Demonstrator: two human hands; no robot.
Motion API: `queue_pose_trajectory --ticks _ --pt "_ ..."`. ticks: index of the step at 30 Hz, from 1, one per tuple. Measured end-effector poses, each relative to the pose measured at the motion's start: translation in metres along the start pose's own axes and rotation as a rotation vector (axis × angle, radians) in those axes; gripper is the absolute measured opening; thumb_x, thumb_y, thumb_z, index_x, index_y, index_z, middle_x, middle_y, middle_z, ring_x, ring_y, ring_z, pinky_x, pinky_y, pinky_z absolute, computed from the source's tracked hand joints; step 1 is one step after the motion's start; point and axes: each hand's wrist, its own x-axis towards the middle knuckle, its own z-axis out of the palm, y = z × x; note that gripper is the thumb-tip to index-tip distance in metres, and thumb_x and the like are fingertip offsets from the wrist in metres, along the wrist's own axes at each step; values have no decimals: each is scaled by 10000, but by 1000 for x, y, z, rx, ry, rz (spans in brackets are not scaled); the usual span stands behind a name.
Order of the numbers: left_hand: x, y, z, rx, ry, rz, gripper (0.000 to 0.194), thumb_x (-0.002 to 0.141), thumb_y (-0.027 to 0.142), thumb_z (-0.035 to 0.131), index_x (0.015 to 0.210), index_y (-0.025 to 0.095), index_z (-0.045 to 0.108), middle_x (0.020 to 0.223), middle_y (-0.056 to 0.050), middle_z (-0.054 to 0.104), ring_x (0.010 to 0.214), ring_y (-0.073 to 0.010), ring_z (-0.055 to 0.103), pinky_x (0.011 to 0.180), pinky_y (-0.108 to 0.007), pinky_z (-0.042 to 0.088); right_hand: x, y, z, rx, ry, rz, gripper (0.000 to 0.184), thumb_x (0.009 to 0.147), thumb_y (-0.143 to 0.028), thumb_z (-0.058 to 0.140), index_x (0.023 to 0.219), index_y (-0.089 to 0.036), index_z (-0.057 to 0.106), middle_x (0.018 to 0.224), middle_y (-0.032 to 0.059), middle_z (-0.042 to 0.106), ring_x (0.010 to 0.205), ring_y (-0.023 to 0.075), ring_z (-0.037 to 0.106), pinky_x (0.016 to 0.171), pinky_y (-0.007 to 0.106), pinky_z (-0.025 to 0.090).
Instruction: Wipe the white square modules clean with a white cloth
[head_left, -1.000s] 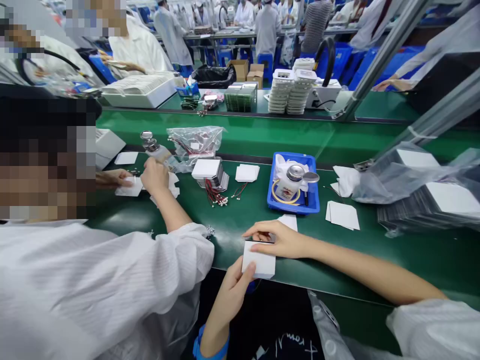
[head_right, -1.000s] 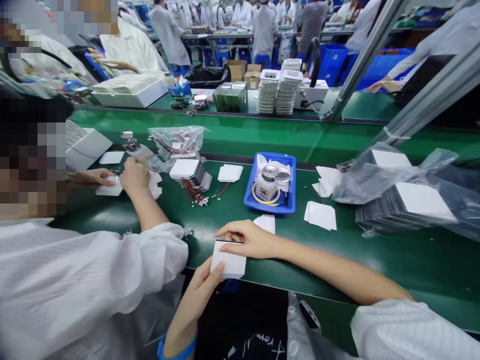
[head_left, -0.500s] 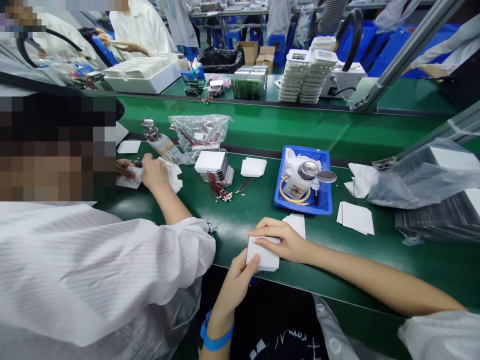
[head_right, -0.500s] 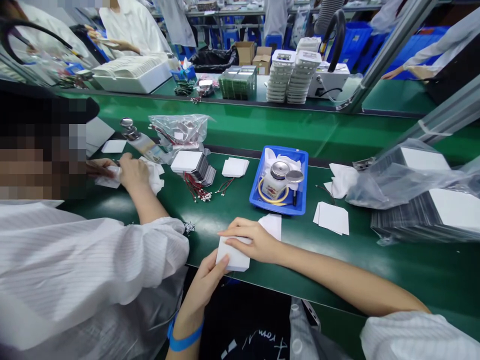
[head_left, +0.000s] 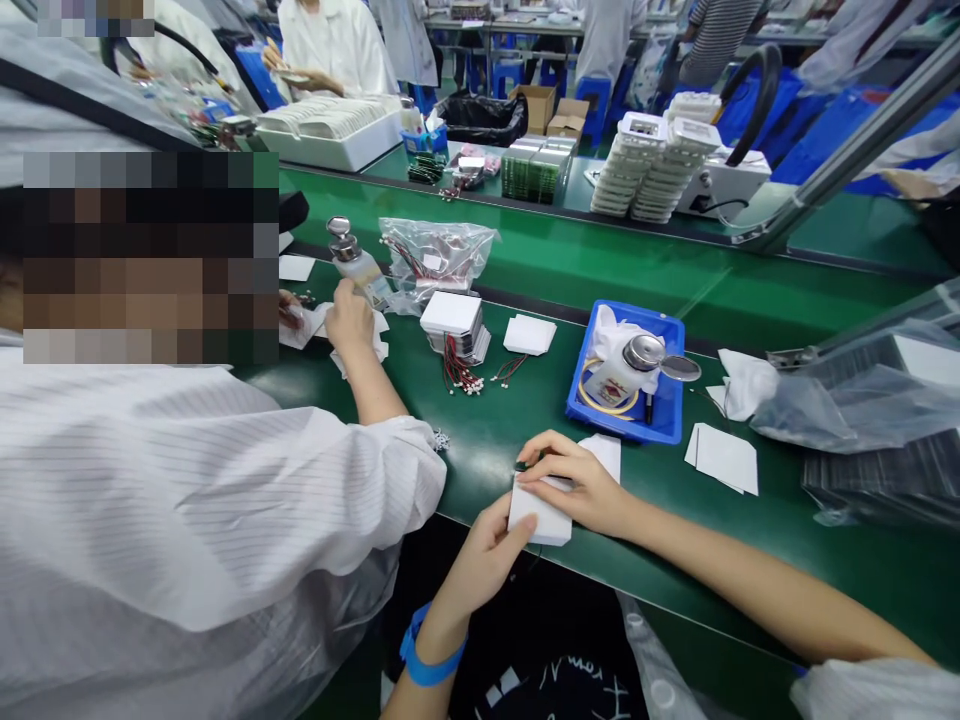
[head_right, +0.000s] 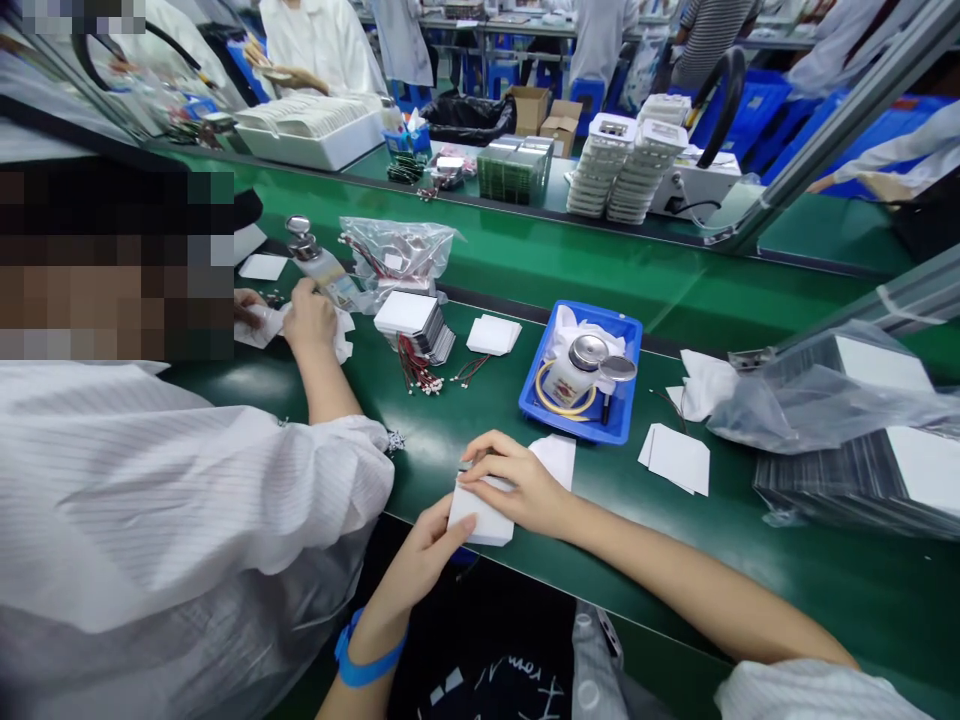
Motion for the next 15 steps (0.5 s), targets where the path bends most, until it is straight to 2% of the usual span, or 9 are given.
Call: queue_pose_trajectory --ticks 3,7,9,11,15 --pt "-1 -1 4 45 33 15 387 954 468 525 1087 137 674 889 -42 670 846 -183 589 782 -271 477 -2 -3 0 -242 8 -133 110 960 -195 559 972 -181 668 1009 91 644 934 171 604 778 333 549" --pt "-3 -3 13 172 135 64 399 996 451 432 972 118 651 781 -21 604 739 -154 532 685 -250 442 -5 -8 -1 -656 -23 -510 170 970 -136 486 952 -183 649 905 77 687 844 190 577 677 334 505" --pt "-4 -4 19 228 185 109 399 1012 432 390 956 124 636 749 -15 586 700 -147 520 653 -247 430 -6 -10 -1 -725 -30 -608 199 965 -117 463 918 -170 650 861 82 689 810 196 570 638 329 487" --pt "-5 -6 25 281 225 162 379 1023 399 357 963 136 623 731 -10 575 662 -142 513 626 -246 421 -6 -13 1 -696 -5 -586 203 965 -107 445 932 -141 642 836 97 683 803 204 569 637 331 495" --pt "-5 -11 31 379 296 231 303 1023 327 345 937 165 587 727 -15 571 629 -144 520 617 -257 428 -10 -15 9 -566 11 -441 196 974 -111 424 1018 -121 614 868 114 671 805 201 574 662 333 522"
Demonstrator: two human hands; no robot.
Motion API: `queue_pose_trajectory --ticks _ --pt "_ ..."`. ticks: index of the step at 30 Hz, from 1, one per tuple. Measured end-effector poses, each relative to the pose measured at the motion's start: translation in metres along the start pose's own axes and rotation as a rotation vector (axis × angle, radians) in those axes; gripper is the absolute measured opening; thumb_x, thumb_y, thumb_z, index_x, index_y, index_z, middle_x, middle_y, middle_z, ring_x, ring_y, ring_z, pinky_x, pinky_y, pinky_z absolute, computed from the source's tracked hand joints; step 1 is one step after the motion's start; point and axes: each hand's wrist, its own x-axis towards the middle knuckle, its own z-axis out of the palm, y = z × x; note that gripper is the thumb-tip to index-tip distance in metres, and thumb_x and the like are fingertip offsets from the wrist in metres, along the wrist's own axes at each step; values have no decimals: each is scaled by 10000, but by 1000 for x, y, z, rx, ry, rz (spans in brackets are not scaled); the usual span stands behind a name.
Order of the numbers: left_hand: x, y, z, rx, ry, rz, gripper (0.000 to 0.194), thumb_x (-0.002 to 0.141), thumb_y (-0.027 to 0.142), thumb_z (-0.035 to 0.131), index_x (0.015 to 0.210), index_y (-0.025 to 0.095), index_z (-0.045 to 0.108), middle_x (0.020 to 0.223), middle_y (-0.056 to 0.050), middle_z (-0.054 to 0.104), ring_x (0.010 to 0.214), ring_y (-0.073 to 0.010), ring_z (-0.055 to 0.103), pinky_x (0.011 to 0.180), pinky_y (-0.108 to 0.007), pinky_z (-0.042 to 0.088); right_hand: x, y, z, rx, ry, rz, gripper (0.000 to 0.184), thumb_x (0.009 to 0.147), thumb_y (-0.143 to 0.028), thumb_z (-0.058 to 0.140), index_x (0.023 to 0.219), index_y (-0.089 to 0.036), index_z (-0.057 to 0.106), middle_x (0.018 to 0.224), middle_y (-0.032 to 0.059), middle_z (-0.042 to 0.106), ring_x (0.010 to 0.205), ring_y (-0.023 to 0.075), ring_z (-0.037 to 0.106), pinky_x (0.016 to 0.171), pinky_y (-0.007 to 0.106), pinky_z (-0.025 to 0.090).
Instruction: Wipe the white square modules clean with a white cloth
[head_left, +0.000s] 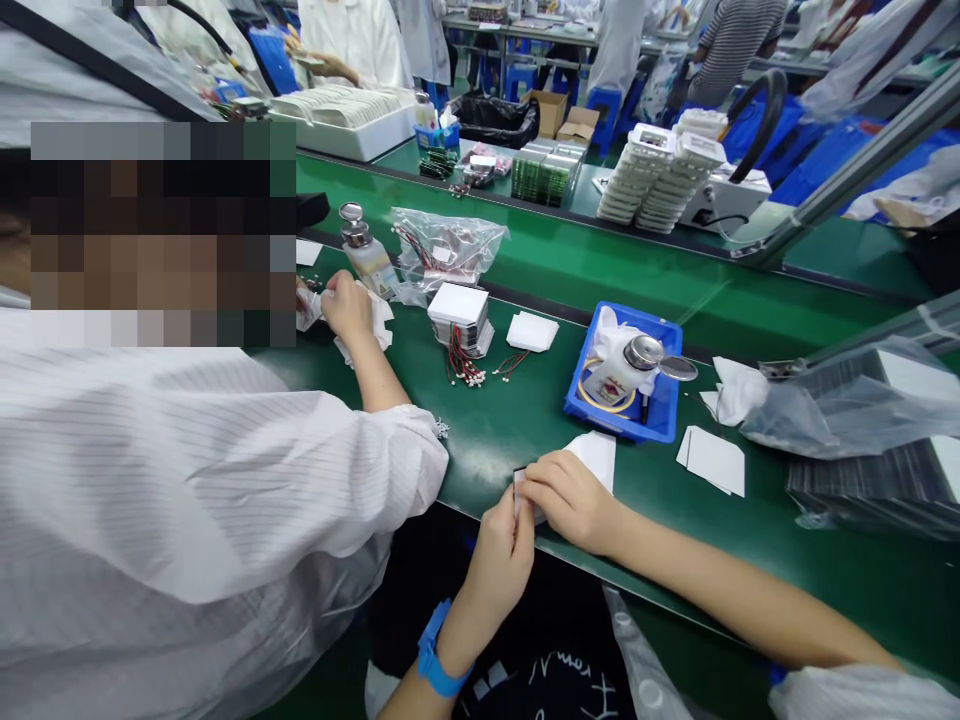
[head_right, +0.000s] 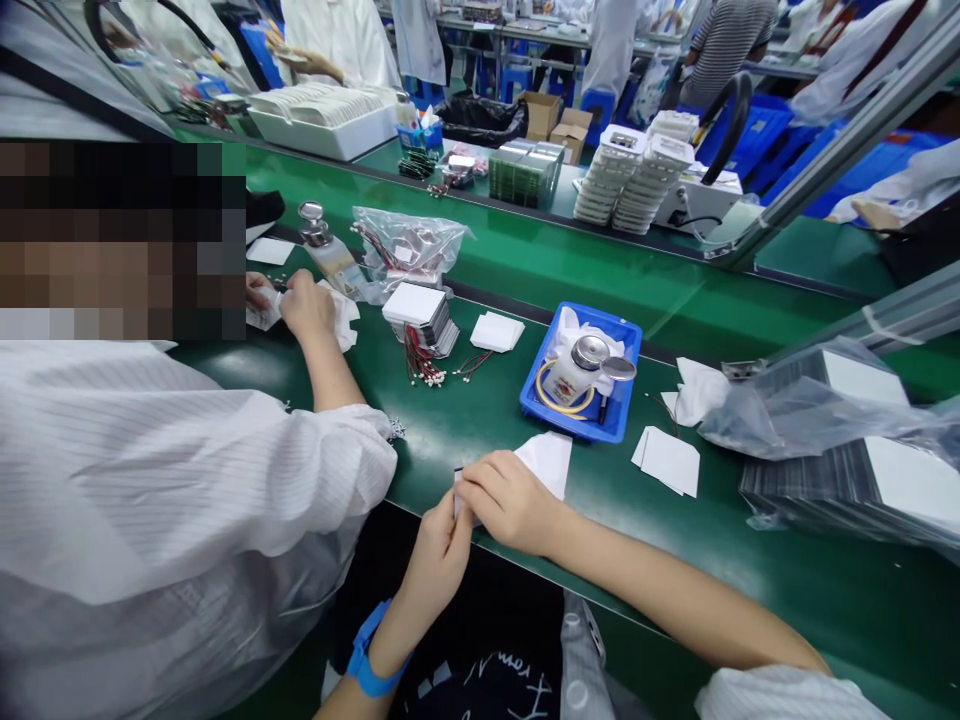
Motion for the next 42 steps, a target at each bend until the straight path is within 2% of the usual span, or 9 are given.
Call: queue_pose_trajectory --ticks 4,7,12,16,20,23,27,31,42 --pt "1 0 -1 50 4 9 306 1015 299 339 854 171 565 737 -24 588 643 -146 539 623 -261 433 -4 -4 5 159 7 205 177 964 -106 453 1060 -159 592 893 93 647 798 182 579 663 314 532" --pt "3 2 -7 -58 -39 -28 322 1010 347 369 928 153 613 773 -30 630 693 -156 577 662 -261 471 -4 -4 5 225 16 242 181 954 -126 511 1118 -176 569 924 88 656 827 186 595 695 331 547" --pt "2 -7 -15 -399 -12 -139 436 941 520 513 1120 152 664 1021 -89 706 960 -236 649 887 -340 517 -4 1 1 278 23 79 266 966 -185 503 1231 -152 503 962 109 680 913 194 640 760 355 575" --pt "3 -12 -16 -478 31 -188 511 916 611 507 1047 149 684 899 -78 701 866 -219 643 829 -327 523 -4 2 2 166 13 -179 276 947 -167 503 1208 -86 541 935 154 703 972 229 669 774 380 598" --pt "6 -4 -18 -321 116 -166 506 909 629 502 766 156 613 689 -4 590 665 -141 529 659 -250 465 2 -3 -2 138 24 -260 221 915 -140 532 1116 -80 602 849 139 710 922 239 684 746 378 613" --pt "5 3 -20 -194 119 -103 489 954 576 447 726 160 563 653 14 536 618 -122 466 582 -231 401 10 -7 -13 194 -19 -82 239 916 -103 497 1134 -117 593 867 118 700 867 213 674 721 362 608" --pt "-2 10 -18 -125 1 -7 391 1015 424 385 791 158 565 685 10 563 610 -115 484 571 -226 380 19 -8 -29 107 -87 148 259 912 -78 533 1159 -134 586 966 137 702 917 229 656 758 392 583" --pt "-8 18 -14 -43 -64 89 315 1030 313 352 827 168 544 728 -2 584 622 -116 516 599 -237 395 19 -8 -34 27 -139 88 243 925 -89 539 1161 -115 591 974 143 724 898 235 672 742 380 571" --pt "-10 26 -22 286 -64 288 262 1024 186 328 794 209 450 677 19 508 562 -123 495 560 -262 372 24 -13 -37 76 -141 60 250 929 -98 519 1167 -123 592 891 114 730 806 207 675 661 338 541"
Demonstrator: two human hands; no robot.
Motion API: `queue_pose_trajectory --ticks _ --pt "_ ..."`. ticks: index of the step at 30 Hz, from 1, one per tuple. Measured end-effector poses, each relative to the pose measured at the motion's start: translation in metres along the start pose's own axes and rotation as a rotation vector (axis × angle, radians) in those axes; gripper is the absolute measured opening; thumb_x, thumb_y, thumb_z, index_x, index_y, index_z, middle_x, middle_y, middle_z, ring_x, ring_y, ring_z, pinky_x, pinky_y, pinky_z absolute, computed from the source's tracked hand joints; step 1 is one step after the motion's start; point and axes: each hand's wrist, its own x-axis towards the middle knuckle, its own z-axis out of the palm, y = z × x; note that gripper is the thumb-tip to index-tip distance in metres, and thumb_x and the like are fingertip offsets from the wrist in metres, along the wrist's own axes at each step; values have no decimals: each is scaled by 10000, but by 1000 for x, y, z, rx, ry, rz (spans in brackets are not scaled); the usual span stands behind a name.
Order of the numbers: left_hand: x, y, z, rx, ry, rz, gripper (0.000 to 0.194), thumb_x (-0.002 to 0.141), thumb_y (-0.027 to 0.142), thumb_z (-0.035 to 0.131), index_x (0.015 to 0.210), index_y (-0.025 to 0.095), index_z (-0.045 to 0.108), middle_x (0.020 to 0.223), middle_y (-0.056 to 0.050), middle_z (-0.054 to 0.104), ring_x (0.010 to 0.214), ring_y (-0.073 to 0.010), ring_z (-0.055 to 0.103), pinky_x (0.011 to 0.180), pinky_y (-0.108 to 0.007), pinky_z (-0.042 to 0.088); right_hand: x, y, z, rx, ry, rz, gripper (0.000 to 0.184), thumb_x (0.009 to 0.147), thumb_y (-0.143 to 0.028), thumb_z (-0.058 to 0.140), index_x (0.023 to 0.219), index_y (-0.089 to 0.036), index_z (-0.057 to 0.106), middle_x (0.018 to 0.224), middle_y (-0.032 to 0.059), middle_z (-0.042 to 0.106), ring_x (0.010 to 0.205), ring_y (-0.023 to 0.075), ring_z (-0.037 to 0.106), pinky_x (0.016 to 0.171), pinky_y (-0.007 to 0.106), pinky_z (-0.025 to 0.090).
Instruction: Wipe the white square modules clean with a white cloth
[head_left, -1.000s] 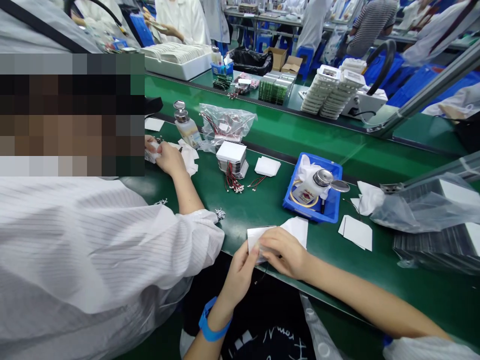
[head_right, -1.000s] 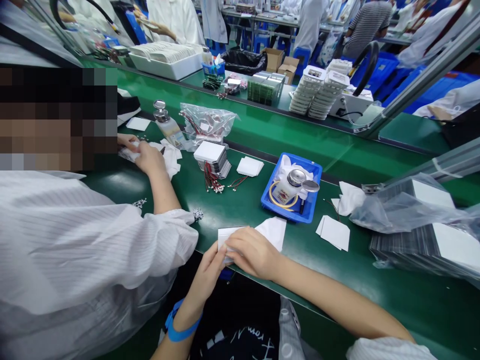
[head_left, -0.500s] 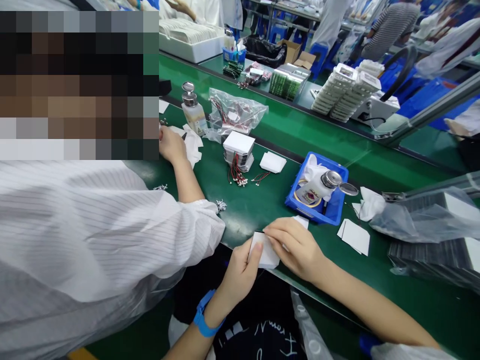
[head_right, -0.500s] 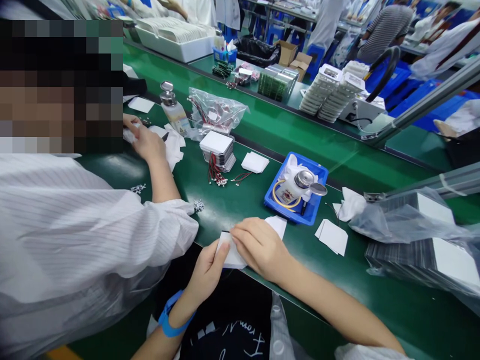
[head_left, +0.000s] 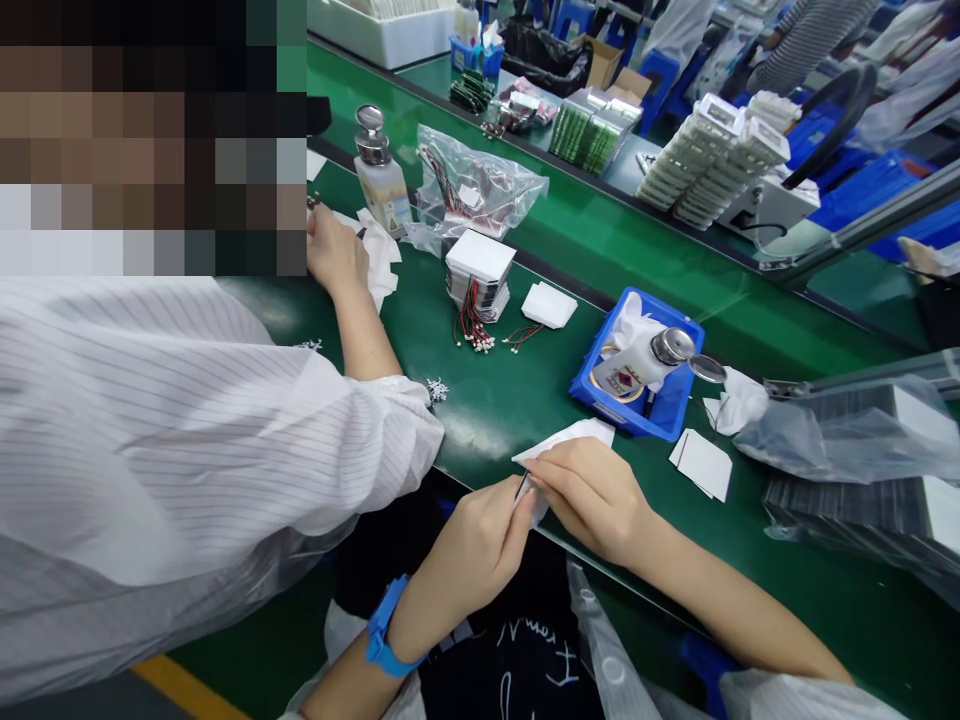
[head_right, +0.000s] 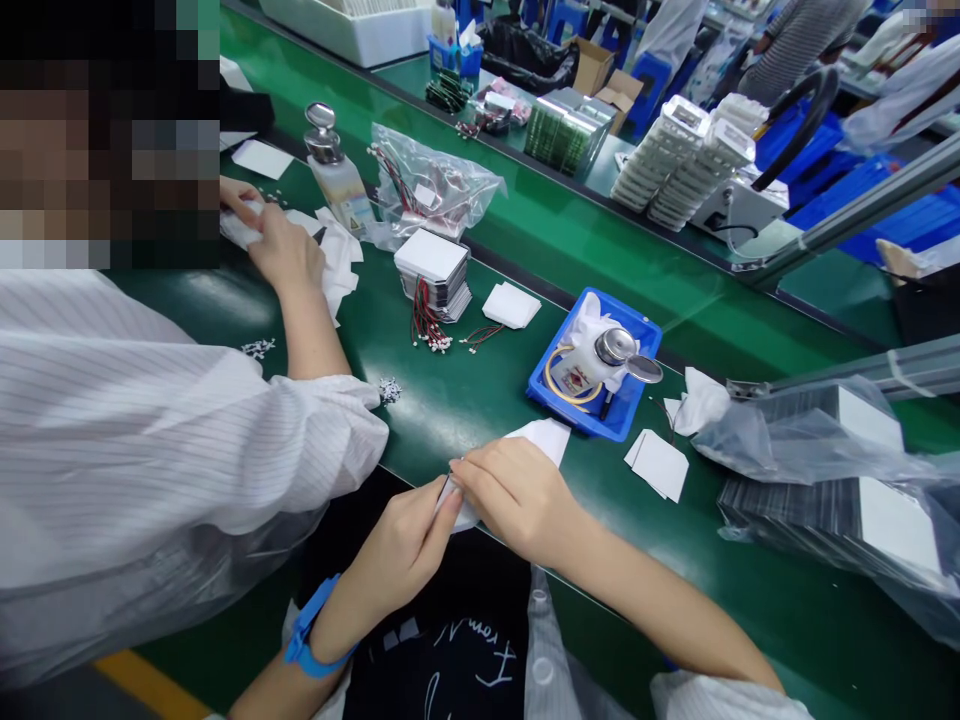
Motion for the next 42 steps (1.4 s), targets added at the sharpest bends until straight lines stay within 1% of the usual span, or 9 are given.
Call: queue_pose_trajectory --ticks 3,7,15,20,24,28,34,38,42 --pt "0 0 -1 62 13 35 240 1017 158 338 805 206 441 684 16 522 574 -134 528 561 -267 387 -1 -1 3 20 14 14 239 909 -85 555 1143 -115 591 880 114 727 794 208 663 657 346 532" --pt "-1 0 2 92 43 77 229 1006 129 336 816 200 441 698 4 543 595 -143 558 574 -269 407 -7 -2 9 57 37 77 280 870 -55 598 1138 -134 594 894 102 718 800 206 644 672 358 515" --pt "-1 1 2 -63 20 -23 240 1026 175 349 815 191 463 679 21 532 561 -115 524 550 -250 385 -3 -7 9 314 52 278 270 885 -21 556 1105 -165 617 920 79 696 816 178 623 720 349 526" --pt "-3 1 1 -44 12 -34 244 1027 182 342 817 192 465 683 20 528 565 -118 518 556 -258 381 -6 -5 9 251 32 211 306 880 -18 577 1153 -154 609 959 95 709 867 198 635 752 373 524" --pt "-2 1 5 5 35 -6 236 1018 159 342 813 199 450 679 22 523 560 -122 520 551 -261 375 -10 -4 13 154 57 161 311 868 -21 593 1154 -143 600 941 102 709 850 204 630 719 374 511" --pt "-1 2 8 10 56 2 230 1012 151 347 815 195 456 681 19 526 561 -123 520 548 -261 372 -8 -4 14 156 89 203 262 884 -42 571 1109 -173 606 902 80 706 801 190 621 690 364 502" --pt "1 4 4 -112 15 -101 267 1034 216 340 814 181 487 680 16 535 563 -112 517 546 -247 379 -3 -4 11 308 66 293 227 919 -57 545 1084 -186 632 923 75 719 831 186 639 727 361 530" --pt "0 4 2 -76 22 -75 261 1029 203 346 805 183 480 676 20 524 556 -109 507 545 -245 372 -4 -3 10 278 62 269 227 909 -60 562 1087 -179 639 917 75 725 834 192 645 733 366 526" --pt "1 3 7 -19 49 -29 246 1015 167 348 798 191 461 667 26 511 540 -109 506 533 -244 365 -6 -5 13 219 85 259 232 890 -57 566 1075 -177 640 921 81 720 826 194 646 728 365 521"
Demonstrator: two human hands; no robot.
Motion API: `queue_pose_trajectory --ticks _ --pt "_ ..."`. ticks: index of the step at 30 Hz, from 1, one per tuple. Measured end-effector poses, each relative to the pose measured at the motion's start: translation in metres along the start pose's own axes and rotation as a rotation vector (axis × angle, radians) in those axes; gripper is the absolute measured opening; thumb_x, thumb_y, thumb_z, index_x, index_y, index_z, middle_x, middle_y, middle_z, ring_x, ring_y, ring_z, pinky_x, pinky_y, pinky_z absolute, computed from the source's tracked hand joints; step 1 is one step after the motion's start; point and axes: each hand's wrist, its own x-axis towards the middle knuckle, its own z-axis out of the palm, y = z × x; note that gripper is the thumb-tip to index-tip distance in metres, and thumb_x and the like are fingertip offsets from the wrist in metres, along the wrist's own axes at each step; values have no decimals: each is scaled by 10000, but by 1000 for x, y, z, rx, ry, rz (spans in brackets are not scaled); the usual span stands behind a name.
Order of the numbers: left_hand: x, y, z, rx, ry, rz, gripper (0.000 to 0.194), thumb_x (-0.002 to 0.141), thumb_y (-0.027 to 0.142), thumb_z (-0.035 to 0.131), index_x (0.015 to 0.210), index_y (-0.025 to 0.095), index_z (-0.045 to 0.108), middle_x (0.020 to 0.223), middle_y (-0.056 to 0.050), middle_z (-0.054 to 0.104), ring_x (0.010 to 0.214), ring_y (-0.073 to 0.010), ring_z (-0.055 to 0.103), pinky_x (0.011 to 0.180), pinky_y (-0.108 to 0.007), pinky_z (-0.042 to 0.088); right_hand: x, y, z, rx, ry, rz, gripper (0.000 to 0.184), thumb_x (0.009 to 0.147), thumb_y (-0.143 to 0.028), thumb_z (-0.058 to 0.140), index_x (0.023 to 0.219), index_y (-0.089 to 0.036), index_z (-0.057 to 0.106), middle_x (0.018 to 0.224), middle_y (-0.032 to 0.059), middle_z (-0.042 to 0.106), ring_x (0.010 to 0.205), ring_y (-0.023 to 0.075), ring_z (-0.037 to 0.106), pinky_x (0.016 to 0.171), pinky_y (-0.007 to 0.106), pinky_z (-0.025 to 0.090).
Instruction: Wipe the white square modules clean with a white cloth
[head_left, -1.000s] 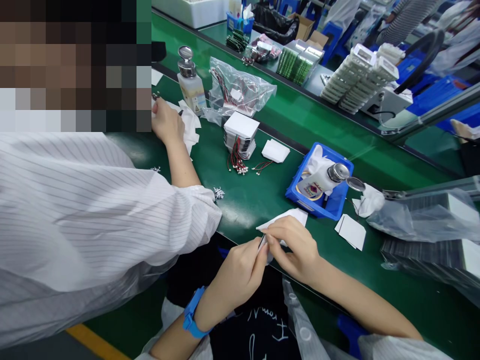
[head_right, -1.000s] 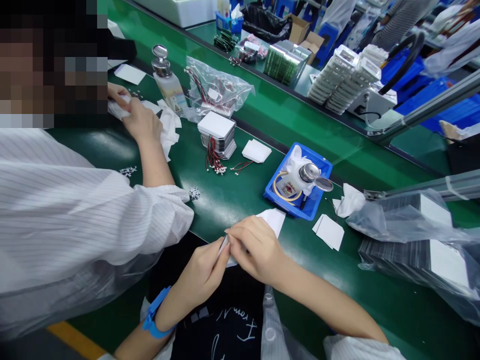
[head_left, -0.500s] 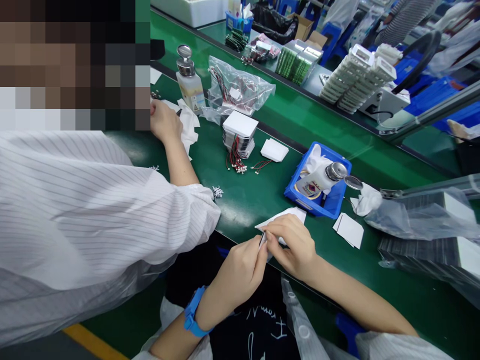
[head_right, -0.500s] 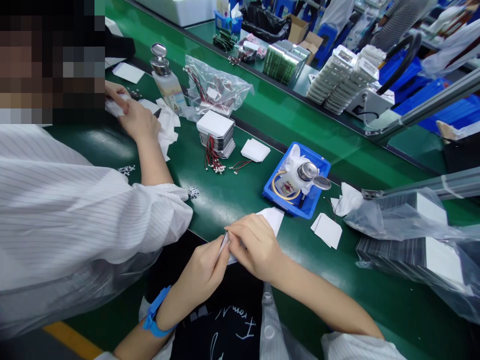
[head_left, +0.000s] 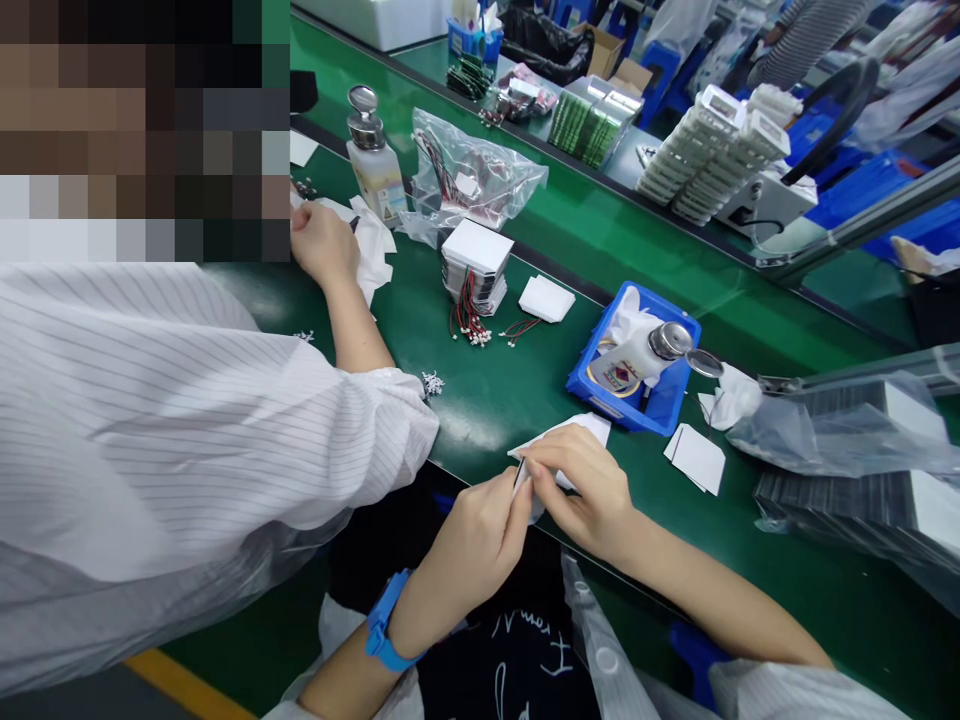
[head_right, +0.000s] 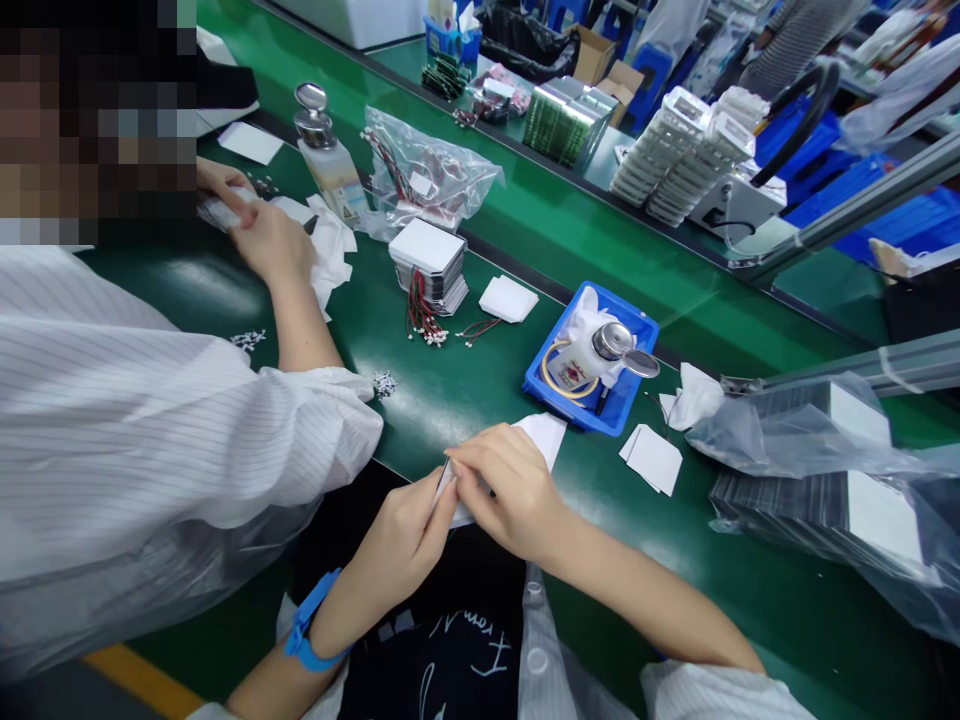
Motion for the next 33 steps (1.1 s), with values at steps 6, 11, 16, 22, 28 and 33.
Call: queue_pose_trajectory --ticks 6,11,16,22,28,33 --pt "0 -1 4 -5 19 -32 248 1019 188 344 814 189 483 666 13 542 543 -122 548 532 -247 394 0 -2 4 55 41 97 202 912 -80 540 1042 -187 652 850 63 695 792 185 630 698 349 525" --pt "1 1 0 22 39 -29 267 1026 206 351 791 193 476 640 24 526 516 -111 526 507 -240 375 2 -1 1 109 20 94 221 925 -85 551 1078 -202 659 912 66 722 827 187 656 734 362 540" --pt "2 0 2 94 59 23 254 1016 174 347 796 192 473 656 12 541 536 -125 550 525 -247 404 0 0 2 2 17 19 249 896 -55 560 1094 -177 649 933 87 724 850 206 663 749 381 533" --pt "2 0 5 60 120 48 216 1013 159 373 842 183 502 688 0 589 581 -132 609 547 -231 461 0 -3 4 145 80 116 232 908 -62 559 1076 -201 639 917 66 716 855 192 665 739 362 552" --pt "2 -2 10 161 228 183 167 1003 124 376 996 151 541 818 -54 669 716 -163 678 651 -258 548 -2 -8 5 261 176 120 180 886 -83 630 999 -224 627 965 68 728 895 208 681 772 406 573" --pt "3 0 14 191 269 248 167 988 101 385 1040 139 539 848 -79 694 742 -177 699 664 -270 579 -3 -11 4 275 230 110 186 879 -67 631 979 -223 644 935 64 736 870 210 682 762 413 570"
